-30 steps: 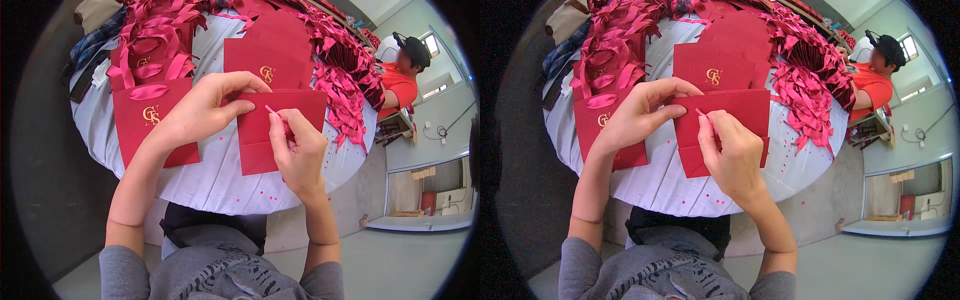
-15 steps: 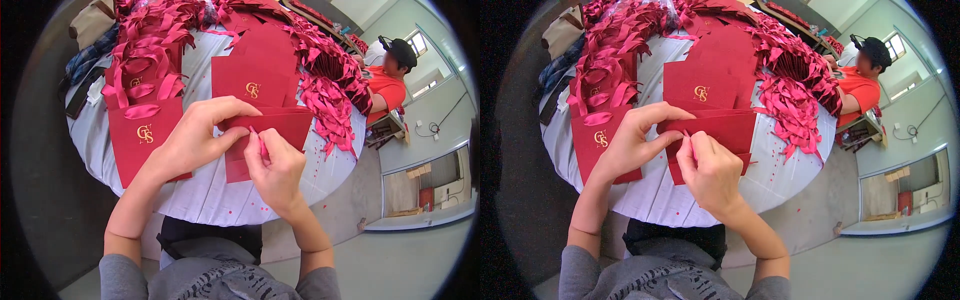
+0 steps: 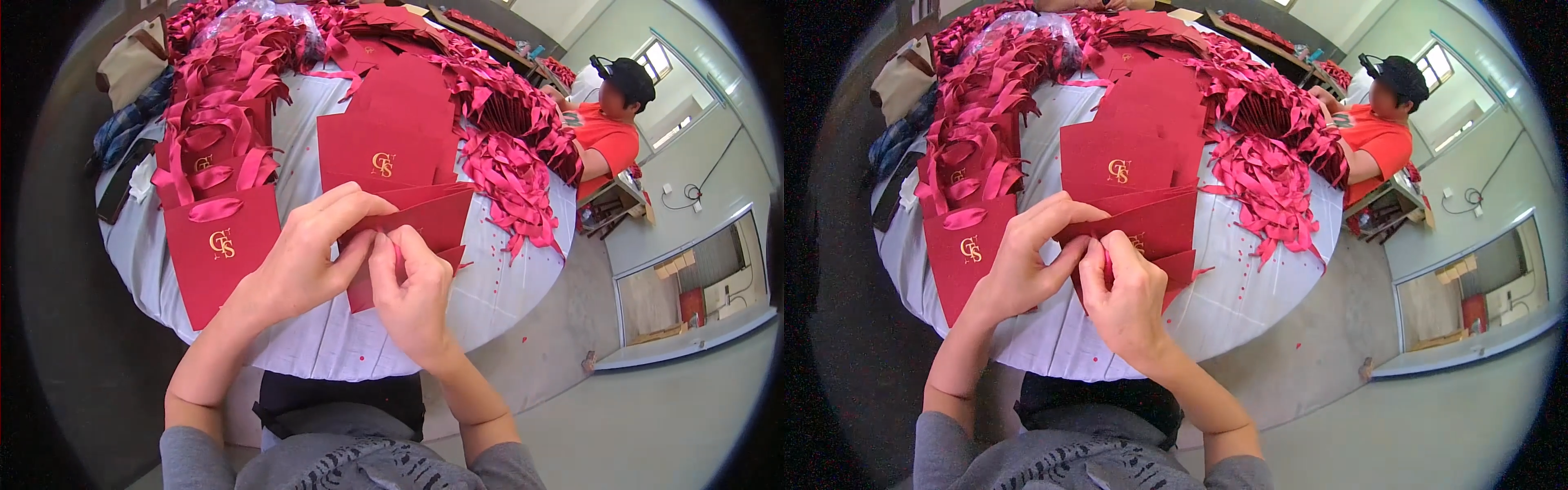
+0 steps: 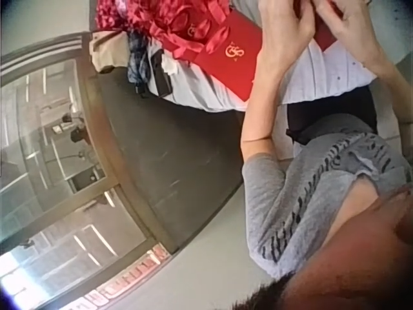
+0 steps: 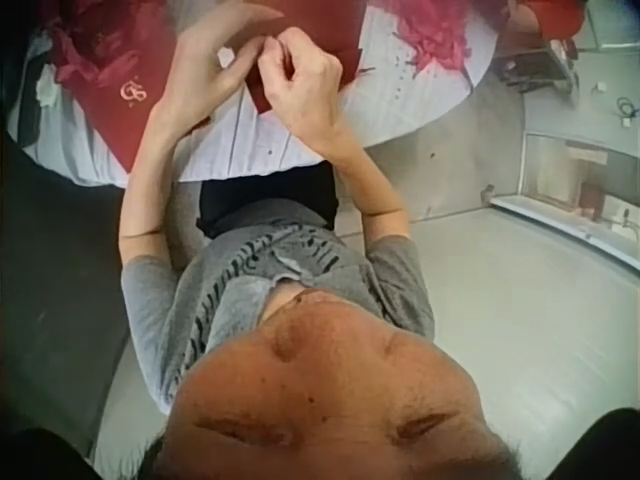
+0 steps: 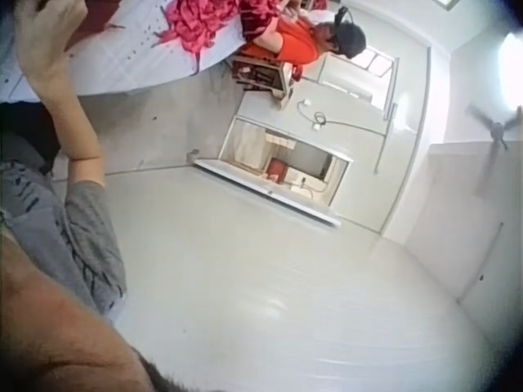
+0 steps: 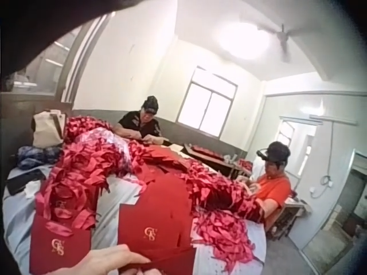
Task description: The person attaches ribbon handles to paper gift bags by threading ribbons through the bag slots and folding the bags by hand.
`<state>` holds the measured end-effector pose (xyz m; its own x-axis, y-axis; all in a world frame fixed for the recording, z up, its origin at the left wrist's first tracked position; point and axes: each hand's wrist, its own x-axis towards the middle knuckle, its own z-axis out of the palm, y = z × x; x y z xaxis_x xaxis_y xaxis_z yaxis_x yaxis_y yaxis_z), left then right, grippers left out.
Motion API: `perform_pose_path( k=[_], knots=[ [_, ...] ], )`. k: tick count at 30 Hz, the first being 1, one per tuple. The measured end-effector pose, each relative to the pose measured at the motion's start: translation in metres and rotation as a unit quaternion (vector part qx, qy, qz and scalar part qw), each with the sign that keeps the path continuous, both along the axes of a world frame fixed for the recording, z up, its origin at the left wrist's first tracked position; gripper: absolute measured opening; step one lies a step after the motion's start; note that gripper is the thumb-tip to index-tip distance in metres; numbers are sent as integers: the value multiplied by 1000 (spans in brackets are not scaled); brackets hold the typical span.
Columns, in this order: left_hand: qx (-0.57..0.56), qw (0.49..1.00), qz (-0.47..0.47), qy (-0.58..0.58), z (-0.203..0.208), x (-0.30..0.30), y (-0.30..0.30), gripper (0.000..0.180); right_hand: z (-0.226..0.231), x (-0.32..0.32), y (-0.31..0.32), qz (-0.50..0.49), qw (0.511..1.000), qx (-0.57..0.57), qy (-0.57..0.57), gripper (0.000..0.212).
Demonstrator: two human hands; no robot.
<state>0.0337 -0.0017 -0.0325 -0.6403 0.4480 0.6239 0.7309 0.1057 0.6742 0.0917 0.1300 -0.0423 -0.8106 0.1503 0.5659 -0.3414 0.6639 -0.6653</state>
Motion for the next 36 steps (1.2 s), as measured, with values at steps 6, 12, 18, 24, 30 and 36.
perform_pose_path(
  k=[6,12,18,24,30,36],
  knots=[
    [17,1000,-3,11,-5,0,4,28,-1,0,0,18,996,-84,-32,16],
    [6,998,-11,-62,-3,1,5,31,-7,2,10,20,996,-78,-26,15],
    [5,998,-8,-63,-4,-1,5,30,-6,2,13,21,998,-54,-35,15],
    [1,998,-13,-58,-4,1,5,31,-11,1,6,-38,996,68,51,17],
    [-1,1000,-11,11,-8,3,8,28,-4,3,7,-17,1000,16,17,15],
    [7,999,-29,12,-4,7,8,29,23,2,27,60,992,40,-101,9]
  ],
)
